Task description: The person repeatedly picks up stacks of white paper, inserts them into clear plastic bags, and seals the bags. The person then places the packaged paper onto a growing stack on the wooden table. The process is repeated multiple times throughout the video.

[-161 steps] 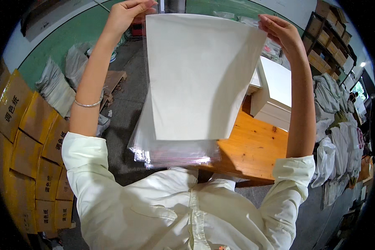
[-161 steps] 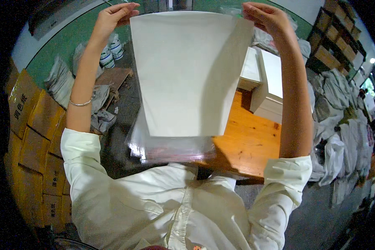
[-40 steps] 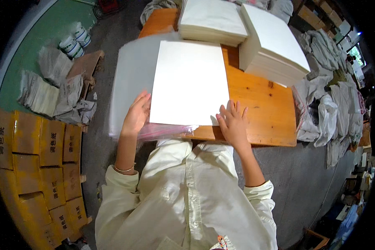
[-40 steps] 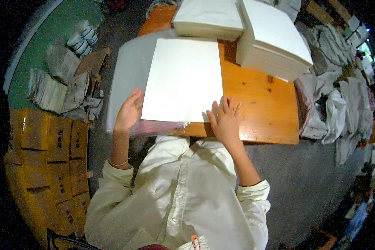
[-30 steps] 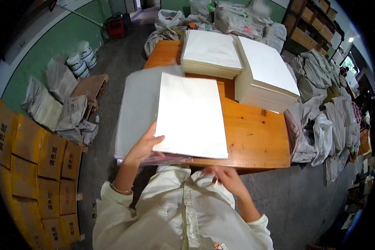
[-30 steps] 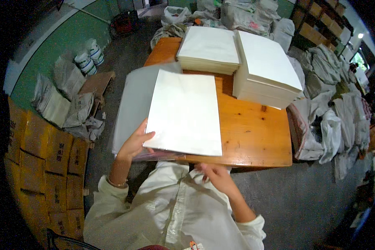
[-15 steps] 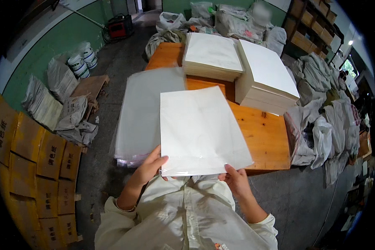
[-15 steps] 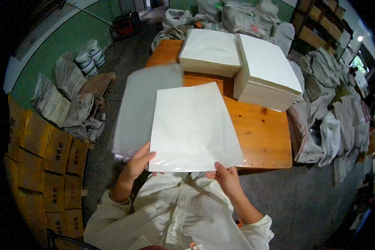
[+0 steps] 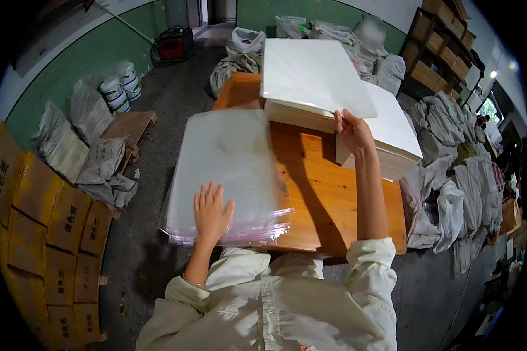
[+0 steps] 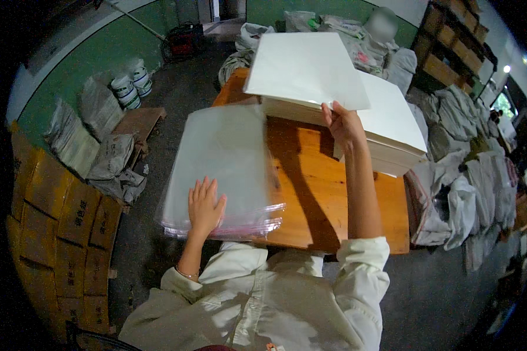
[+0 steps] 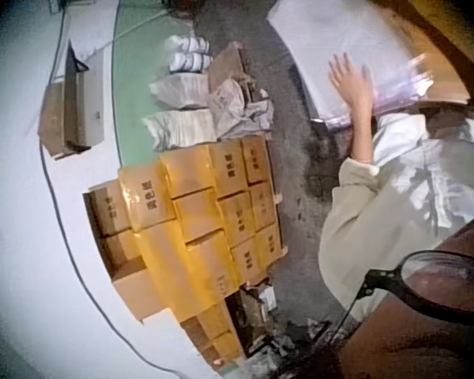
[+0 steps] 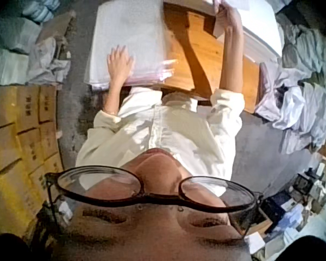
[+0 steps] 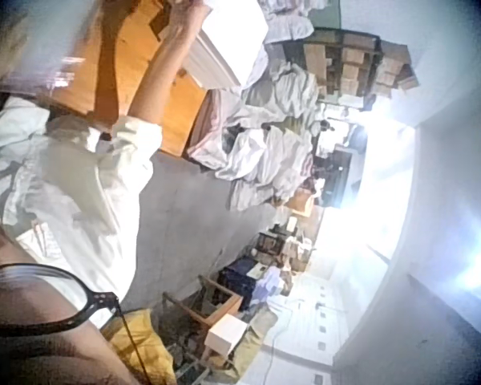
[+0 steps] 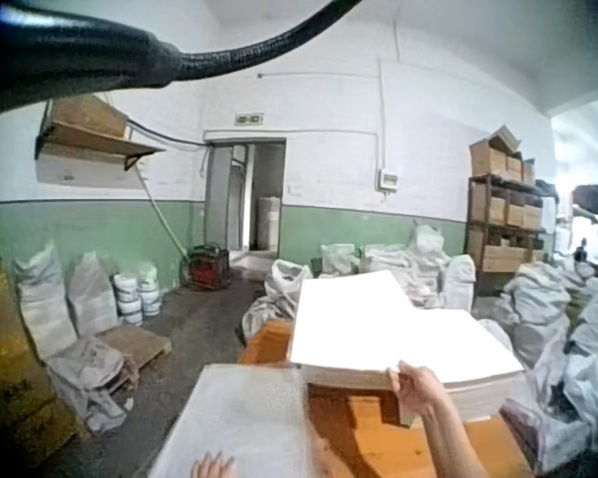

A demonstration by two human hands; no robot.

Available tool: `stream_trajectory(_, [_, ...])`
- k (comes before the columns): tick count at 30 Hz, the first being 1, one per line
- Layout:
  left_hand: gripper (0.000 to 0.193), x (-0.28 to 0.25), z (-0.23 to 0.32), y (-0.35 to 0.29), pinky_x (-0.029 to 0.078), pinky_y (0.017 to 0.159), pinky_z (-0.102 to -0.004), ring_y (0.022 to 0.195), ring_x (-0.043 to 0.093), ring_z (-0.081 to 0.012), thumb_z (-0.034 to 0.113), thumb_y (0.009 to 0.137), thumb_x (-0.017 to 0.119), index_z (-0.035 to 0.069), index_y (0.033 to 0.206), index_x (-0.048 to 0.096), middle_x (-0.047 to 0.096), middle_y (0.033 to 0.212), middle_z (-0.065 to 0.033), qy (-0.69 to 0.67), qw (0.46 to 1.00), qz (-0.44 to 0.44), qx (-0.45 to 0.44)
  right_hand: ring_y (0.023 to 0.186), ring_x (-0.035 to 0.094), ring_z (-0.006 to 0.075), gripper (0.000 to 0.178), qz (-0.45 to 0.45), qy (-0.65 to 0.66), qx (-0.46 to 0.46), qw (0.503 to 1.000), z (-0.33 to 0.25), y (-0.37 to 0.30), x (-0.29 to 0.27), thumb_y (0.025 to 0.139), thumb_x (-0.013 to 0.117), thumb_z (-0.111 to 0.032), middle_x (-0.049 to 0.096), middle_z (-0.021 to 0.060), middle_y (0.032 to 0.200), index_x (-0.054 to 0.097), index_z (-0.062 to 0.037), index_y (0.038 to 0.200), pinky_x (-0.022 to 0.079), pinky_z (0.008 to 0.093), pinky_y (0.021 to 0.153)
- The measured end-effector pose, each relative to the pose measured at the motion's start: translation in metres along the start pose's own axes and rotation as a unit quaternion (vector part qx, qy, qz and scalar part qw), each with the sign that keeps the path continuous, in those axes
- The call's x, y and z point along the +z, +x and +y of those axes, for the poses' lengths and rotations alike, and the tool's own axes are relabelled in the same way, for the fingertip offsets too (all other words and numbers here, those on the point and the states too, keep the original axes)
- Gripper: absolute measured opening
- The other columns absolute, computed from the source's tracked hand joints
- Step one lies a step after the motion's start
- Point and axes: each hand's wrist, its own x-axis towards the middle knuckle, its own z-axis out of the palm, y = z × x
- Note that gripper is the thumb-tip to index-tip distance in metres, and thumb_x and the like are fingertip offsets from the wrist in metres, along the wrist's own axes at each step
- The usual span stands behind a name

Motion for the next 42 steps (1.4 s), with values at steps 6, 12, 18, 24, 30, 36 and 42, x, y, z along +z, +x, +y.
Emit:
stream_trajectory(6, [0.057,-0.003,0.006,0.002,0.012,0.112,-0.0464,0.136,0.023,-0.0342,0.038,0.089,0.05,0.006,0.135,0.041,0.032,0.145,-0.0167,-0.007,1.0,-0.023,-0.005,0.077,0.066,0.0182,0.015,0.061,0.089,0.152,0.982,0.045,0.098,-0.056,0.095,0.046,-0.006,0.061,0.0161,0.093,0.047,0.0081,0.098,0.059,0.0188,0.064])
stream_trajectory(12, [0.056,-0.007,0.005,0.002,0.012,0.112,-0.0464,0.135,0.024,-0.0336,0.037,0.088,0.052,0.007,0.134,0.043,0.033,0.144,-0.0158,-0.006,1.0,-0.021,-0.014,0.077,0.065,0.0156,0.025,0.096,-0.049,0.152,0.983,0.066,0.09,-0.061,0.097,0.045,-0.021,0.064,0.0173,0.093,0.049,0.003,0.102,0.056,0.0182,0.058])
stream_trajectory(18, [0.056,-0.005,0.007,0.003,0.013,0.112,-0.0469,0.135,0.025,-0.0337,0.036,0.086,0.055,0.007,0.133,0.044,0.034,0.144,-0.0155,-0.009,1.0,-0.015,-0.013,0.067,0.063,0.0143,0.04,-0.086,-0.085,0.208,0.97,0.067,0.088,-0.064,0.101,0.031,-0.031,0.066,0.0152,0.099,0.047,0.0032,0.114,0.055,0.0247,0.057])
stream_trajectory(24, [0.057,-0.006,0.005,0.004,0.014,0.111,-0.0475,0.135,0.026,-0.0346,0.035,0.085,0.056,0.006,0.133,0.044,0.035,0.143,-0.0163,-0.009,1.0,-0.015,-0.013,0.061,0.06,0.0088,0.033,-0.039,-0.058,0.155,0.985,0.087,0.102,-0.045,0.101,0.033,-0.024,0.068,0.0085,0.086,0.054,0.0005,0.102,0.053,0.0179,0.054])
stream_trajectory(30, [0.057,-0.004,0.004,0.004,0.013,0.111,-0.0476,0.135,0.026,-0.0349,0.035,0.085,0.056,0.006,0.133,0.044,0.035,0.143,-0.0163,-0.01,1.0,-0.012,-0.013,0.058,0.058,0.0095,0.039,0.057,-0.083,0.178,0.979,0.083,0.111,-0.04,0.101,0.03,-0.03,0.068,0.0128,0.095,0.051,0.0021,0.111,0.046,0.0202,0.045])
stream_trajectory(36, [0.057,-0.006,0.007,0.005,0.013,0.111,-0.0476,0.135,0.025,-0.0348,0.035,0.086,0.055,0.006,0.134,0.043,0.035,0.143,-0.0159,-0.008,1.0,-0.014,-0.011,0.05,0.052,0.0043,0.037,0.034,-0.17,0.135,0.975,0.077,0.119,-0.071,0.098,0.042,-0.037,0.068,0.0091,0.08,0.055,-0.0071,0.079,0.042,0.0147,0.042])
stream_trajectory(42, [0.056,-0.008,0.007,0.003,0.014,0.111,-0.0471,0.134,0.026,-0.0348,0.034,0.086,0.055,0.006,0.133,0.043,0.036,0.142,-0.0158,-0.011,1.0,-0.006,-0.005,0.048,0.051,0.0031,0.043,0.055,-0.188,0.127,0.972,0.079,0.115,-0.067,0.095,0.045,-0.045,0.068,0.012,0.085,0.053,-0.0086,0.075,0.037,0.0128,0.038])
